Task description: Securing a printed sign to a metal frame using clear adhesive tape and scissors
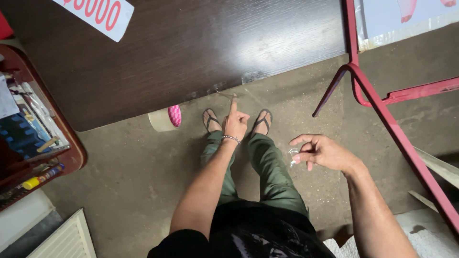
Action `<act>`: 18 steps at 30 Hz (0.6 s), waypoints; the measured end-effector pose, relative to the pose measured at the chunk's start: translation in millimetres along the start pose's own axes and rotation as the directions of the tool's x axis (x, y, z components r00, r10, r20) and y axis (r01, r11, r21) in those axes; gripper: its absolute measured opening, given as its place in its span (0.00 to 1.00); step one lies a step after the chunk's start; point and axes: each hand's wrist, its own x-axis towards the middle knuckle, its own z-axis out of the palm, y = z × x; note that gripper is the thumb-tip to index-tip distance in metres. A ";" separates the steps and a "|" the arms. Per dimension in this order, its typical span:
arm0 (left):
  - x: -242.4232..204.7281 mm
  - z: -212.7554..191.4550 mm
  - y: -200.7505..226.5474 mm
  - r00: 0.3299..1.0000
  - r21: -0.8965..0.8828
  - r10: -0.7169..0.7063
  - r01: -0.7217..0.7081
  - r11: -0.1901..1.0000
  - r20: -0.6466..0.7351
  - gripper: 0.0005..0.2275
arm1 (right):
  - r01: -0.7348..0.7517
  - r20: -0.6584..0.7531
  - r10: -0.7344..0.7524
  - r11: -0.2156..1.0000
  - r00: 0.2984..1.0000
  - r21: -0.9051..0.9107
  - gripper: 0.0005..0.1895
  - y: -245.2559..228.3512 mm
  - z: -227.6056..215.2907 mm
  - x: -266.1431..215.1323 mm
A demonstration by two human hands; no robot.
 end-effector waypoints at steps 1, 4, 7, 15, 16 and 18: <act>2.6 11.2 -9.6 1.000 -0.003 -0.008 0.008 1.000 -0.027 0.35 | 0.008 0.006 -0.008 1.000 1.000 -0.001 0.23 2.8 0.2 1.1; 7.5 41.1 -37.2 0.995 -0.016 -0.010 0.008 1.000 -0.097 0.38 | 0.014 0.016 -0.014 1.000 1.000 -0.002 0.22 6.0 0.1 4.1; -1.0 54.1 -38.4 0.978 -0.050 -0.006 -0.005 0.999 -0.208 0.39 | 0.006 0.016 -0.006 1.000 1.000 -0.022 0.22 8.7 0.4 7.3; -20.2 79.2 -38.5 0.913 -0.187 0.016 -0.101 0.977 -0.407 0.39 | 0.002 0.038 0.000 0.999 0.999 -0.046 0.21 9.5 -1.3 10.7; -20.6 81.8 -38.8 0.923 -0.174 0.009 -0.082 0.981 -0.385 0.39 | 0.008 0.033 -0.006 0.999 0.999 -0.052 0.21 7.6 -1.2 9.7; -27.6 78.8 -33.0 0.929 -0.168 -0.005 -0.062 0.984 -0.371 0.40 | 0.015 0.034 -0.013 0.997 0.999 -0.070 0.21 6.9 -0.8 6.6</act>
